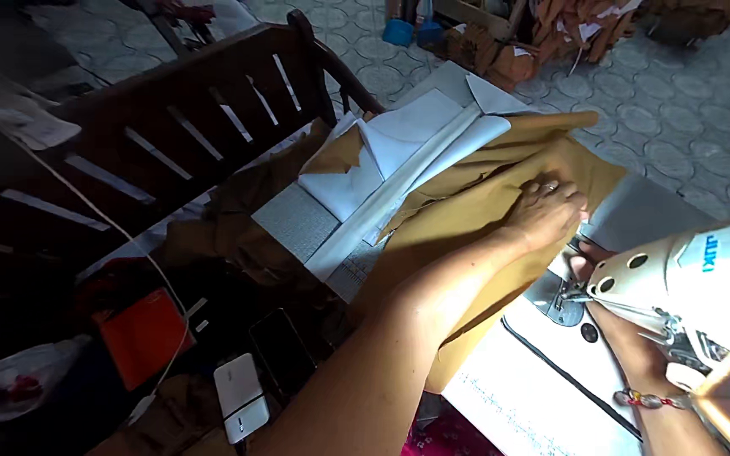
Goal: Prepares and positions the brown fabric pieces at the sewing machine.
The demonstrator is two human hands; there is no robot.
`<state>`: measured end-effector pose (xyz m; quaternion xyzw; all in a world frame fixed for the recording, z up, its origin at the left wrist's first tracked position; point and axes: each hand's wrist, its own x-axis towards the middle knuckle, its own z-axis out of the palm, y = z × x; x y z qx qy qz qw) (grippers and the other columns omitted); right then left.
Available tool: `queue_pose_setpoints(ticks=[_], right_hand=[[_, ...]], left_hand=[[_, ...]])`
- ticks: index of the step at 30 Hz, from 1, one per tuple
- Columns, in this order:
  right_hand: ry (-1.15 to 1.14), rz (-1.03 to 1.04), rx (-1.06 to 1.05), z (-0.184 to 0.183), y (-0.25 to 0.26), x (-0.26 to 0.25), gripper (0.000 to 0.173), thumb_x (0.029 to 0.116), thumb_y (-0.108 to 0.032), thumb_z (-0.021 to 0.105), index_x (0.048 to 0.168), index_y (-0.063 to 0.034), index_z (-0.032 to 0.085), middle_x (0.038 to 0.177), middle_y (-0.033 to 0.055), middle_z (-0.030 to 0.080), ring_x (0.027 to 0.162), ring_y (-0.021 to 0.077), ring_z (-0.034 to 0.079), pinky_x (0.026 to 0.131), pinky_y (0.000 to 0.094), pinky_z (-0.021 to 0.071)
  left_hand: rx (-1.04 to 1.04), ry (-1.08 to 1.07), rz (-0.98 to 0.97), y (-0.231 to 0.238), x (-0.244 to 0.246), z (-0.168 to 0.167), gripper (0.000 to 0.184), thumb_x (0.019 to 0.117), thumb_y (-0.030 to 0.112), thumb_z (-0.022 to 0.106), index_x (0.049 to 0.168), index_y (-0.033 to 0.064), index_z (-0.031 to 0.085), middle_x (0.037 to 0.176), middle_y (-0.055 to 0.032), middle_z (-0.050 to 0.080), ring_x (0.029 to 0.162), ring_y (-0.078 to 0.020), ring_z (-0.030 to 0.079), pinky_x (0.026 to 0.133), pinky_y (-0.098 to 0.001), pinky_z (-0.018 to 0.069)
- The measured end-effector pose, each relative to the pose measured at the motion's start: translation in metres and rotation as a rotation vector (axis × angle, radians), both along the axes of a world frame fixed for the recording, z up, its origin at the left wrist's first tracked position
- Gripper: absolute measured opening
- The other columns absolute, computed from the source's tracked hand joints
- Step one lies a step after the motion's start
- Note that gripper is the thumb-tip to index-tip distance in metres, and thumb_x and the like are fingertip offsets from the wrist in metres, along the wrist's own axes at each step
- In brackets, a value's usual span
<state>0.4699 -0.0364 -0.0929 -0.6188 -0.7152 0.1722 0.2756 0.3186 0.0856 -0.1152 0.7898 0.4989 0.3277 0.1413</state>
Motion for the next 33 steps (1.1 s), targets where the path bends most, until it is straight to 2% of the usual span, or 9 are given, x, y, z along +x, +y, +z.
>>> queue_pose_setpoints(ticks=[2, 5, 9, 12, 18, 21, 23, 28, 33], right_hand=[[0.098, 0.015, 0.001, 0.014, 0.011, -0.021, 0.033, 0.0975, -0.013, 0.065, 0.117, 0.0130, 0.064, 0.115, 0.0196, 0.068, 0.111, 0.0122, 0.064, 0.101, 0.0248, 0.0493], [0.173, 0.065, -0.075, 0.006, 0.009, -0.007, 0.039, 0.0999, -0.007, 0.059, 0.127, 0.0207, 0.054, 0.124, 0.0241, 0.063, 0.117, 0.0073, 0.058, 0.105, 0.0189, 0.0427], [-0.245, 0.030, 0.276, -0.032, 0.002, 0.024, 0.034, 0.0963, -0.015, 0.063, 0.111, 0.0157, 0.067, 0.106, 0.0364, 0.068, 0.102, 0.0496, 0.068, 0.090, 0.0640, 0.0507], [-0.290, 0.115, 0.530, -0.042, -0.002, 0.021, 0.024, 0.0916, -0.008, 0.059, 0.091, 0.0113, 0.072, 0.089, 0.0322, 0.071, 0.085, 0.0485, 0.072, 0.077, 0.0624, 0.0534], [-0.208, 0.092, 0.417, -0.043, -0.025, 0.022, 0.024, 0.0898, 0.010, 0.053, 0.102, 0.0098, 0.074, 0.104, 0.0326, 0.071, 0.101, 0.0483, 0.070, 0.090, 0.0600, 0.0534], [-0.129, 0.127, 0.281, -0.046, -0.068, 0.019, 0.031, 0.0874, 0.009, 0.051, 0.107, 0.0051, 0.075, 0.119, 0.0295, 0.067, 0.114, 0.0419, 0.065, 0.097, 0.0519, 0.0530], [-0.108, 0.220, 0.276, -0.047, -0.100, 0.008, 0.030, 0.0878, 0.005, 0.053, 0.105, 0.0018, 0.077, 0.117, 0.0265, 0.068, 0.115, 0.0400, 0.064, 0.100, 0.0491, 0.0523], [0.020, 0.506, 0.355, -0.036, -0.127, -0.049, 0.021, 0.0953, -0.009, 0.058, 0.105, -0.0101, 0.077, 0.112, 0.0148, 0.073, 0.118, 0.0307, 0.066, 0.107, 0.0487, 0.0480], [-0.017, 0.595, 0.435, -0.003, -0.099, -0.111, 0.026, 0.0951, -0.009, 0.062, 0.118, -0.0064, 0.074, 0.127, 0.0209, 0.068, 0.128, 0.0384, 0.061, 0.111, 0.0571, 0.0451]], left_hand=[[0.007, 0.014, -0.026, 0.004, 0.000, 0.003, 0.024, 0.1053, 0.020, 0.055, 0.112, 0.0052, 0.073, 0.117, -0.0135, 0.069, 0.120, -0.0329, 0.060, 0.105, -0.0526, 0.0438], [-0.004, -0.026, -0.070, -0.003, 0.000, 0.001, 0.025, 0.1054, 0.019, 0.055, 0.113, 0.0024, 0.072, 0.116, -0.0156, 0.070, 0.121, -0.0340, 0.061, 0.108, -0.0525, 0.0427], [0.026, -0.192, -0.086, -0.046, -0.007, -0.005, 0.019, 0.1011, 0.013, 0.060, 0.103, -0.0003, 0.073, 0.104, -0.0157, 0.070, 0.108, -0.0314, 0.065, 0.102, -0.0486, 0.0481], [0.045, -0.399, -0.053, -0.098, -0.012, -0.009, 0.016, 0.0982, 0.007, 0.061, 0.098, -0.0034, 0.073, 0.100, -0.0169, 0.071, 0.102, -0.0303, 0.067, 0.099, -0.0469, 0.0488], [0.100, -0.381, 0.084, -0.141, -0.030, -0.010, 0.018, 0.0989, 0.011, 0.060, 0.103, -0.0005, 0.073, 0.106, -0.0163, 0.073, 0.104, -0.0308, 0.070, 0.093, -0.0488, 0.0525], [-0.153, 0.060, -0.010, -0.175, -0.067, -0.008, 0.048, 0.1080, 0.042, 0.043, 0.148, 0.0192, 0.054, 0.157, -0.0089, 0.047, 0.151, -0.0382, 0.031, 0.123, -0.0603, 0.0193], [-0.208, 0.265, -0.042, -0.207, -0.093, -0.010, 0.056, 0.1066, 0.050, 0.038, 0.158, 0.0274, 0.043, 0.168, -0.0082, 0.029, 0.156, -0.0465, 0.011, 0.120, -0.0726, 0.0034], [-0.079, 0.238, 0.014, -0.288, -0.130, -0.022, 0.062, 0.1055, 0.060, 0.025, 0.138, 0.0281, 0.067, 0.154, -0.0099, 0.052, 0.145, -0.0548, 0.035, 0.109, -0.0830, 0.0170], [-0.038, 0.121, -0.045, -0.324, -0.126, -0.020, 0.062, 0.1056, 0.061, 0.026, 0.123, 0.0269, 0.075, 0.138, -0.0074, 0.067, 0.137, -0.0527, 0.048, 0.107, -0.0823, 0.0218]])
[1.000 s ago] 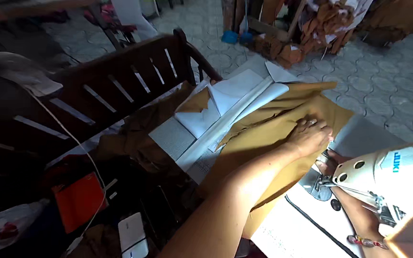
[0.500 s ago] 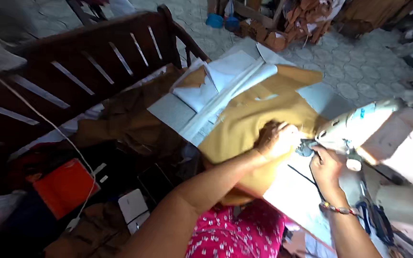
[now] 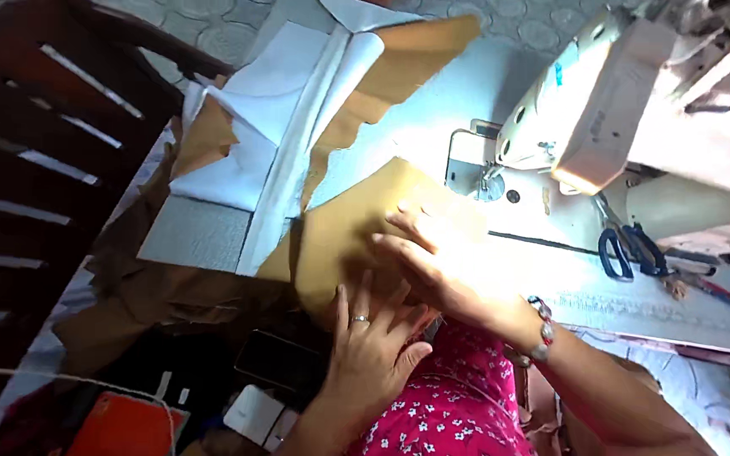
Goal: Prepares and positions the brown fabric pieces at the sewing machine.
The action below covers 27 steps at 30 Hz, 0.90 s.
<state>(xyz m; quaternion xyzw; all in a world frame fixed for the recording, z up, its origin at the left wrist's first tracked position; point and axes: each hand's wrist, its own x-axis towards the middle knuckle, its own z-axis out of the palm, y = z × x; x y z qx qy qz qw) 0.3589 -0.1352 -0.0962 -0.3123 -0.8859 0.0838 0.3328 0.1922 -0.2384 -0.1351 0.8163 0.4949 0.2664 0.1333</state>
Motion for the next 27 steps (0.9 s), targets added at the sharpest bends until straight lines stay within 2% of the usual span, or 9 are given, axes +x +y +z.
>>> queue_pose_setpoints(ticks=[4, 7, 9, 12, 16, 19, 23, 25, 27], right_hand=[[-0.288, -0.232, -0.168, -0.032, 0.013, 0.022, 0.059, 0.1066, -0.049, 0.034, 0.151, -0.0140, 0.052, 0.159, 0.0178, 0.043, 0.151, 0.0385, 0.035, 0.122, 0.0631, 0.0215], [-0.395, -0.323, -0.309, -0.039, -0.004, 0.054, 0.066, 0.1058, -0.058, 0.027, 0.158, -0.0195, 0.043, 0.166, 0.0160, 0.033, 0.155, 0.0389, 0.025, 0.122, 0.0671, 0.0152], [-0.382, -0.372, -0.321, -0.039, -0.024, 0.070, 0.067, 0.1058, -0.058, 0.025, 0.157, -0.0201, 0.045, 0.165, 0.0160, 0.034, 0.154, 0.0389, 0.027, 0.122, 0.0672, 0.0160], [-0.326, -0.453, -0.302, -0.042, -0.049, 0.088, 0.067, 0.1066, -0.058, 0.024, 0.153, -0.0186, 0.050, 0.162, 0.0165, 0.040, 0.152, 0.0383, 0.032, 0.121, 0.0677, 0.0183], [-0.292, -0.569, -0.287, -0.045, -0.074, 0.108, 0.067, 0.1069, -0.058, 0.024, 0.150, -0.0168, 0.054, 0.158, 0.0176, 0.045, 0.150, 0.0398, 0.037, 0.119, 0.0689, 0.0224], [-0.277, -0.667, -0.257, -0.048, -0.083, 0.129, 0.069, 0.1062, -0.059, 0.023, 0.147, -0.0153, 0.057, 0.156, 0.0196, 0.048, 0.147, 0.0429, 0.039, 0.116, 0.0714, 0.0246], [-0.074, -0.624, -0.371, -0.041, -0.096, 0.152, 0.067, 0.1053, -0.058, 0.033, 0.145, -0.0108, 0.058, 0.154, 0.0189, 0.050, 0.147, 0.0426, 0.039, 0.118, 0.0698, 0.0227], [-0.025, -0.543, -0.381, -0.035, -0.100, 0.155, 0.053, 0.1050, -0.048, 0.042, 0.138, -0.0130, 0.065, 0.147, 0.0167, 0.057, 0.142, 0.0407, 0.047, 0.116, 0.0657, 0.0326], [-0.078, -0.487, -0.322, -0.032, -0.097, 0.147, 0.044, 0.1033, -0.041, 0.046, 0.129, -0.0158, 0.071, 0.141, 0.0167, 0.063, 0.135, 0.0432, 0.054, 0.109, 0.0691, 0.0381]], left_hand=[[0.022, -0.260, -0.028, -0.019, 0.002, -0.022, 0.049, 0.1095, 0.050, 0.034, 0.123, 0.0238, 0.072, 0.135, 0.0000, 0.069, 0.144, -0.0284, 0.046, 0.122, -0.0578, 0.0207], [-0.057, -0.602, 0.202, -0.029, -0.006, -0.046, 0.029, 0.1057, 0.032, 0.052, 0.117, 0.0074, 0.064, 0.129, -0.0036, 0.064, 0.130, -0.0072, 0.054, 0.109, -0.0274, 0.0432], [-0.177, -0.759, 0.459, -0.023, -0.014, -0.055, 0.053, 0.0971, 0.016, 0.058, 0.135, -0.0163, 0.040, 0.137, -0.0221, 0.053, 0.128, -0.0134, 0.054, 0.102, -0.0269, 0.0478], [-0.400, -0.829, 0.620, 0.006, -0.029, -0.058, 0.087, 0.0908, 0.003, 0.061, 0.154, -0.0161, 0.004, 0.154, -0.0354, 0.029, 0.140, -0.0264, 0.043, 0.113, -0.0346, 0.0407], [-0.601, -0.472, 0.348, 0.019, -0.042, -0.061, 0.036, 0.0897, 0.006, 0.069, 0.117, -0.0169, 0.062, 0.112, -0.0197, 0.071, 0.108, -0.0149, 0.068, 0.098, -0.0331, 0.0540], [-0.927, -0.298, 0.143, 0.017, -0.061, -0.049, 0.031, 0.0954, 0.014, 0.069, 0.113, -0.0114, 0.068, 0.107, -0.0182, 0.073, 0.106, -0.0219, 0.069, 0.099, -0.0436, 0.0530], [-1.079, -0.551, 0.006, 0.026, -0.111, 0.015, 0.016, 0.0952, 0.022, 0.066, 0.108, 0.0188, 0.074, 0.098, 0.0095, 0.078, 0.088, -0.0030, 0.074, 0.081, -0.0262, 0.0619], [-0.926, -0.384, -0.041, 0.053, -0.127, 0.064, 0.015, 0.0937, 0.033, 0.069, 0.107, 0.0304, 0.075, 0.098, 0.0192, 0.075, 0.089, 0.0067, 0.070, 0.080, -0.0176, 0.0588], [-0.763, -0.043, 0.035, 0.097, -0.124, 0.115, 0.019, 0.0934, 0.027, 0.068, 0.105, 0.0123, 0.073, 0.090, 0.0076, 0.074, 0.083, 0.0005, 0.070, 0.077, -0.0225, 0.0594]])
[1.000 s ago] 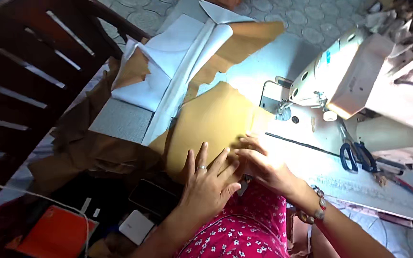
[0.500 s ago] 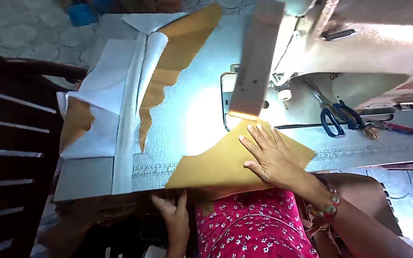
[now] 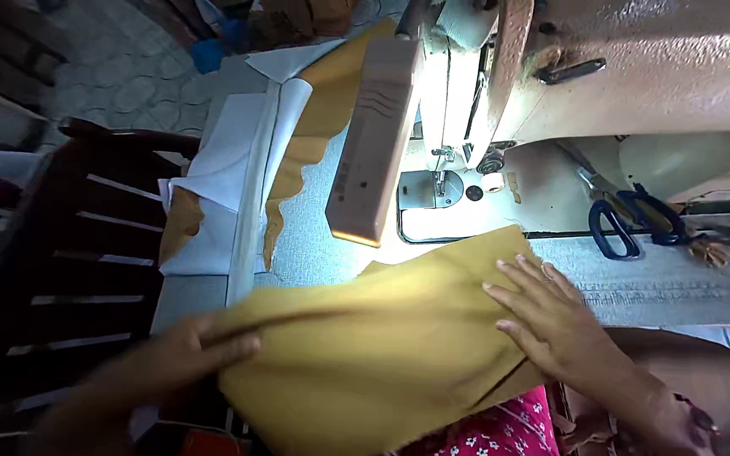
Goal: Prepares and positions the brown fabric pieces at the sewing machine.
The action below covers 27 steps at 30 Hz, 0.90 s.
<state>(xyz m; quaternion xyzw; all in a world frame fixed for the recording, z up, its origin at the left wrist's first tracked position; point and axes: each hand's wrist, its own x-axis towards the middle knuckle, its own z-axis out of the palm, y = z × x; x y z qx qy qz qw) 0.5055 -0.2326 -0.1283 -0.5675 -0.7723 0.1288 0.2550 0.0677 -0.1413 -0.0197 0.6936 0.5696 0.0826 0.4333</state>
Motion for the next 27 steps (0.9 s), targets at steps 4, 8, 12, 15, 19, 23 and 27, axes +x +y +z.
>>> queue_pose_setpoints(ticks=[4, 8, 12, 15, 19, 23, 27], right_hand=[[-0.097, 0.023, 0.073, 0.004, 0.007, -0.052, 0.038, 0.1018, -0.037, 0.052, 0.122, -0.0133, 0.075, 0.123, 0.0185, 0.071, 0.118, 0.0453, 0.065, 0.100, 0.0700, 0.0447], [-0.066, 0.117, 0.099, -0.001, 0.012, -0.111, 0.044, 0.0994, -0.041, 0.056, 0.128, -0.0102, 0.071, 0.131, 0.0180, 0.068, 0.122, 0.0446, 0.064, 0.101, 0.0691, 0.0452], [-0.054, 0.168, 0.099, -0.005, 0.004, -0.137, 0.055, 0.0949, -0.050, 0.059, 0.135, -0.0130, 0.067, 0.141, 0.0201, 0.062, 0.132, 0.0466, 0.056, 0.106, 0.0669, 0.0426], [-0.058, 0.216, 0.104, -0.007, -0.003, -0.139, 0.057, 0.0940, -0.050, 0.059, 0.138, -0.0142, 0.065, 0.143, 0.0207, 0.060, 0.133, 0.0456, 0.055, 0.108, 0.0649, 0.0417], [-0.080, 0.273, 0.127, -0.005, -0.010, -0.140, 0.054, 0.0944, -0.048, 0.060, 0.137, -0.0155, 0.065, 0.140, 0.0179, 0.063, 0.134, 0.0402, 0.057, 0.110, 0.0612, 0.0422], [-0.025, 0.329, 0.148, -0.001, -0.006, -0.150, 0.050, 0.0958, -0.043, 0.061, 0.137, -0.0149, 0.065, 0.141, 0.0169, 0.062, 0.134, 0.0373, 0.057, 0.110, 0.0605, 0.0422], [-0.017, 0.343, 0.084, -0.005, 0.001, -0.160, 0.055, 0.0924, -0.043, 0.067, 0.139, -0.0140, 0.063, 0.146, 0.0184, 0.059, 0.137, 0.0387, 0.054, 0.113, 0.0596, 0.0406]], left_hand=[[0.461, 0.484, -0.103, 0.116, 0.030, 0.048, 0.028, 0.0980, 0.016, 0.067, 0.100, -0.0117, 0.067, 0.086, -0.0329, 0.066, 0.083, -0.0505, 0.065, 0.076, -0.0728, 0.0481], [0.938, 0.518, -0.074, 0.186, 0.114, 0.072, 0.043, 0.0988, 0.004, 0.058, 0.141, -0.0026, 0.055, 0.135, -0.0399, 0.053, 0.128, -0.0634, 0.046, 0.103, -0.0773, 0.0327], [0.911, 0.363, 0.023, 0.179, 0.181, 0.026, 0.083, 0.0957, 0.020, 0.065, 0.164, 0.0089, 0.020, 0.170, -0.0228, 0.012, 0.155, -0.0501, 0.004, 0.114, -0.0785, 0.0086], [0.801, 0.274, -0.015, 0.158, 0.190, -0.044, 0.083, 0.1016, 0.043, 0.053, 0.166, 0.0135, 0.010, 0.173, -0.0131, 0.006, 0.158, -0.0435, -0.001, 0.111, -0.0839, 0.0041], [0.566, 0.400, -0.003, 0.124, 0.167, -0.101, 0.083, 0.1018, 0.064, 0.038, 0.166, 0.0178, 0.014, 0.173, -0.0080, 0.013, 0.157, -0.0457, 0.001, 0.111, -0.0823, -0.0035], [0.485, 0.467, 0.103, 0.111, 0.160, -0.085, 0.093, 0.0996, 0.060, 0.049, 0.167, 0.0161, 0.001, 0.172, -0.0190, -0.006, 0.154, -0.0545, -0.003, 0.110, -0.0825, 0.0029], [0.831, 0.254, -0.040, 0.110, 0.183, -0.076, 0.060, 0.0965, 0.025, 0.060, 0.151, 0.0047, 0.047, 0.165, -0.0253, 0.027, 0.153, -0.0539, 0.014, 0.117, -0.0765, 0.0070]])
